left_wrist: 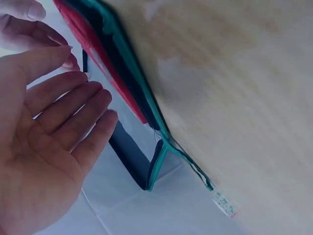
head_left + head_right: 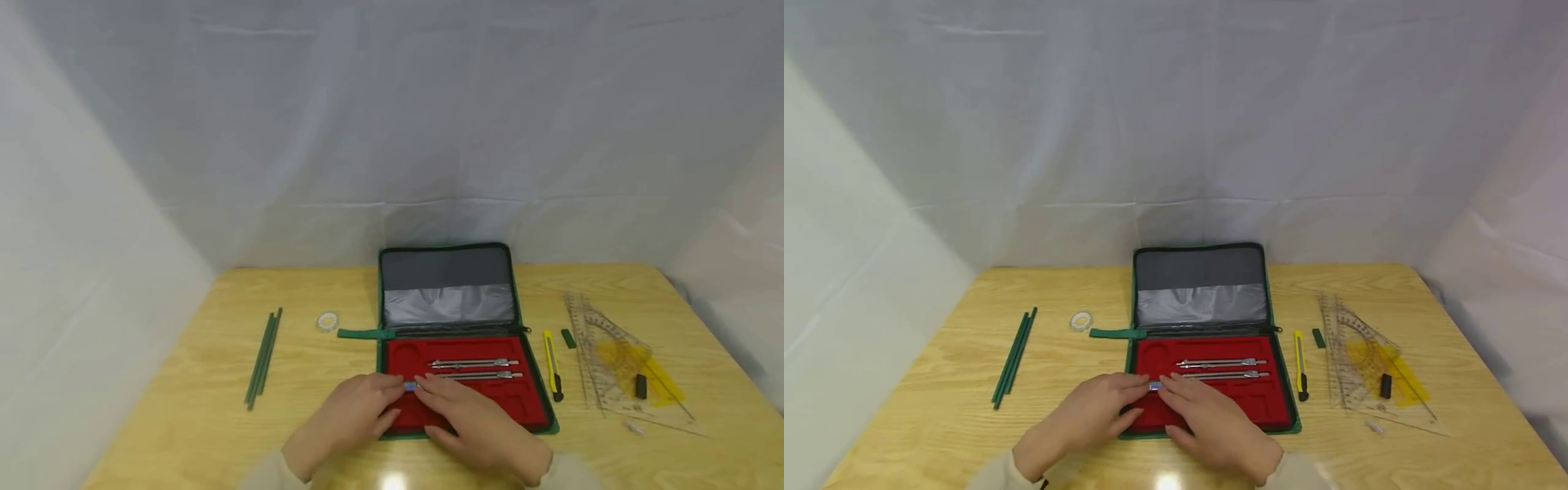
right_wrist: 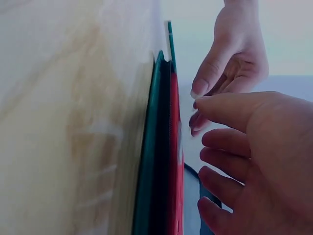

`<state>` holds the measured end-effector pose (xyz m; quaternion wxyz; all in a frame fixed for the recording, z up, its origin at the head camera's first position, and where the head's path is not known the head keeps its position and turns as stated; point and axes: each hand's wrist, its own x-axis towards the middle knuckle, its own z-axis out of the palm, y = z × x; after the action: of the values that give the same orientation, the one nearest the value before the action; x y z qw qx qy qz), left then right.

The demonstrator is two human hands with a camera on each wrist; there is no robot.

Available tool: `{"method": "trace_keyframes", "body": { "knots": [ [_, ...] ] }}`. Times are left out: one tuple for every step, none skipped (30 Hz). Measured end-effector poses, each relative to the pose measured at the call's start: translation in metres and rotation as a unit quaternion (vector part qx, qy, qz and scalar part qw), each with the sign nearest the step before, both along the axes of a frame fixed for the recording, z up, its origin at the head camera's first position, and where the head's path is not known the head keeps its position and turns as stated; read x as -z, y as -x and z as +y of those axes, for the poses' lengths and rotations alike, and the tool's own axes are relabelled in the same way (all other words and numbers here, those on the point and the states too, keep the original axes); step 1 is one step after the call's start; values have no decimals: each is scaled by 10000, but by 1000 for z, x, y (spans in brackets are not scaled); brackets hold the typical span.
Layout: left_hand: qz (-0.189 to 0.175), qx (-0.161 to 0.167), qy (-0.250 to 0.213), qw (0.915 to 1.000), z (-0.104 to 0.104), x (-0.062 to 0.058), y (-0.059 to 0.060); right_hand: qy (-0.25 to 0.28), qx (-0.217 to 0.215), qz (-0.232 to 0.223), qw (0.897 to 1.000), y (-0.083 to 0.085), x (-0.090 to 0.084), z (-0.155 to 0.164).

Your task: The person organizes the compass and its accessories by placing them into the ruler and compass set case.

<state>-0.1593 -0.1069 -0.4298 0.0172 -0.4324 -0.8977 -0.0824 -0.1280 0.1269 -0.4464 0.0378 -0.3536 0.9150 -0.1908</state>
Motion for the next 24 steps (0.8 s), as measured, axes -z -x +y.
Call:
{"method": "trace_keyframes", "body": {
  "knots": [
    [44,25,77,10000,0,2,-2,-50,-40,-5,10000,-1,0,-1],
    [56,24,128,9999,0,3,-3,-98,-68,-16,9999,-1,1,-2],
    [34,4,161,9999,0,4,-5,-161,-72,-22,9998,-2,1,-3],
    [17,-20,193,9998,0,6,-7,-222,-54,-38,9997,-2,2,-4],
    [0,-47,200,9998,1,6,-8,-282,-24,-41,9996,-3,3,-4],
    [-14,-80,195,9998,1,7,-9,-341,15,-22,9994,-3,3,-5],
    [-36,-127,160,9998,1,7,-9,-383,66,-9,9992,-3,4,-6],
    [-68,-190,106,9997,1,7,-10,-424,106,21,9990,-3,4,-7],
    [-73,-241,65,9997,1,6,-11,-438,136,51,9989,-3,4,-8],
    [-69,-289,43,9995,0,5,-11,-445,155,96,9988,-2,5,-9],
    [-61,-333,38,9994,0,5,-11,-442,166,140,9988,-2,5,-11],
    [-44,-371,55,9993,-1,4,-11,-432,156,186,9988,-1,5,-12],
    [-29,-407,71,9991,-2,3,-12,-428,139,235,9987,-1,5,-14],
    [5,-424,103,9990,-3,4,-12,-437,125,267,9986,-1,5,-15],
    [61,-413,137,9990,-3,4,-13,-429,119,300,9986,-1,5,-15],
    [131,-389,154,9990,-3,4,-13,-432,124,318,9985,-1,6,-16],
    [201,-366,148,9990,-3,5,-13,-429,128,326,9985,-2,6,-16],
    [270,-340,111,9990,-2,5,-14,-436,136,333,9984,-2,6,-15],
    [322,-314,70,9990,-2,6,-14,-442,160,326,9984,-2,6,-15],
    [363,-287,36,9989,-1,7,-14,-437,188,292,9984,-3,6,-14],
    [389,-268,7,9989,0,7,-14,-428,202,265,9985,-3,6,-14],
    [387,-256,-30,9989,1,8,-14,-428,214,226,9986,-3,6,-13],
    [374,-244,-65,9990,1,8,-13,-412,219,190,9987,-3,6,-13],
    [346,-227,-101,9991,1,8,-13,-391,229,147,9989,-3,5,-13]
  ]
}}
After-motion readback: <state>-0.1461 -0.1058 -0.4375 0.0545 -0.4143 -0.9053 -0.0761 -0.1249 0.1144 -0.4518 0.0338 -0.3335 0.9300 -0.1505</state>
